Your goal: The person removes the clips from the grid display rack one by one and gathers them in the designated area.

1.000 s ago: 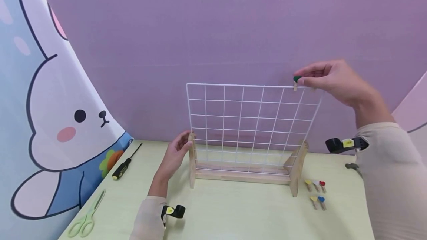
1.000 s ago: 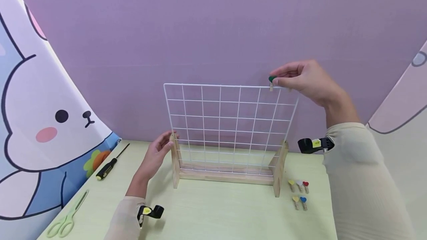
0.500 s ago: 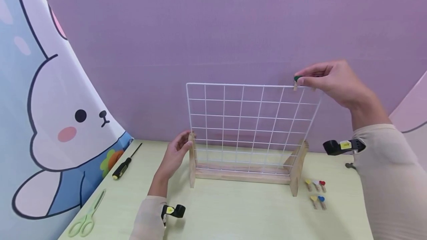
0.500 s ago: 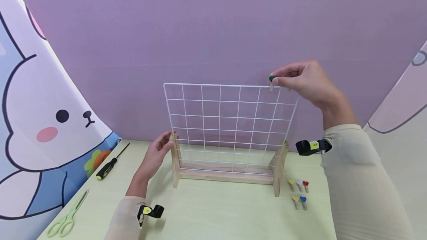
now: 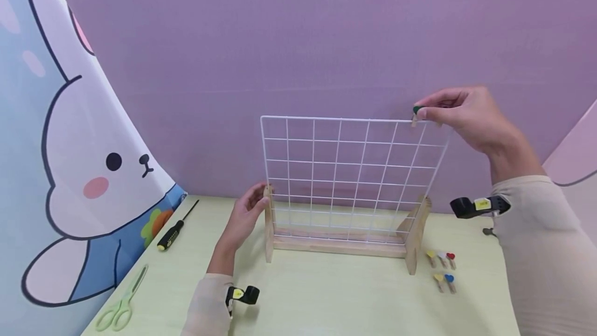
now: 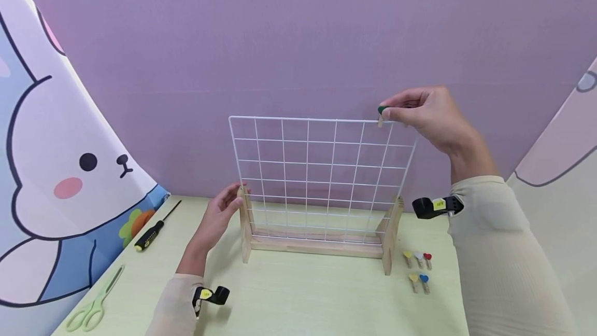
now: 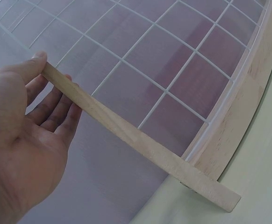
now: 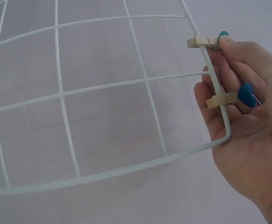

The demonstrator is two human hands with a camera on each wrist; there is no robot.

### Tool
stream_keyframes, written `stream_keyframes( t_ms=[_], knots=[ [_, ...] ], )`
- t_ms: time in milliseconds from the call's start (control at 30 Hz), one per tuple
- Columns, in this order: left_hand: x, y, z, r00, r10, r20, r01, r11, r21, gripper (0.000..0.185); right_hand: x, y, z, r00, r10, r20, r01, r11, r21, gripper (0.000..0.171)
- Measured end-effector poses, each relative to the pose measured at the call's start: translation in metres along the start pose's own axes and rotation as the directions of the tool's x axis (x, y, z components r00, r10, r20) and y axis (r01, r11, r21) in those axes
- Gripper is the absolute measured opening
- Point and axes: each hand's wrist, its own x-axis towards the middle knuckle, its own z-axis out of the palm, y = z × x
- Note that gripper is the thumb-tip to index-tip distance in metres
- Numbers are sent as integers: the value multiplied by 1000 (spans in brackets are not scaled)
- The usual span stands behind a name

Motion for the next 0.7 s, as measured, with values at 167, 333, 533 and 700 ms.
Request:
stream_keyframes(
  t_ms=[167, 333, 533, 700],
  knots=[
    [1, 0, 0, 1000, -3, 5, 3, 1000, -7, 48, -1, -6, -5, 999, -23, -35, 23, 1000, 20, 15],
    [1, 0, -1, 1000, -6, 4, 6, 1000, -5, 48, -3, -15, -11, 998, -45, -44, 46, 999, 26, 21],
    [1, -1, -1, 1000, -8, 5, 8, 1000, -12, 47, -9, -19, -16, 997, -58, -51, 59, 998, 20, 24],
    [1, -2, 0, 1000, -10, 4, 10, 1000, -17, 46, -20, -17, -24, 995, -62, -81, 59, 998, -35, 27]
  ],
)
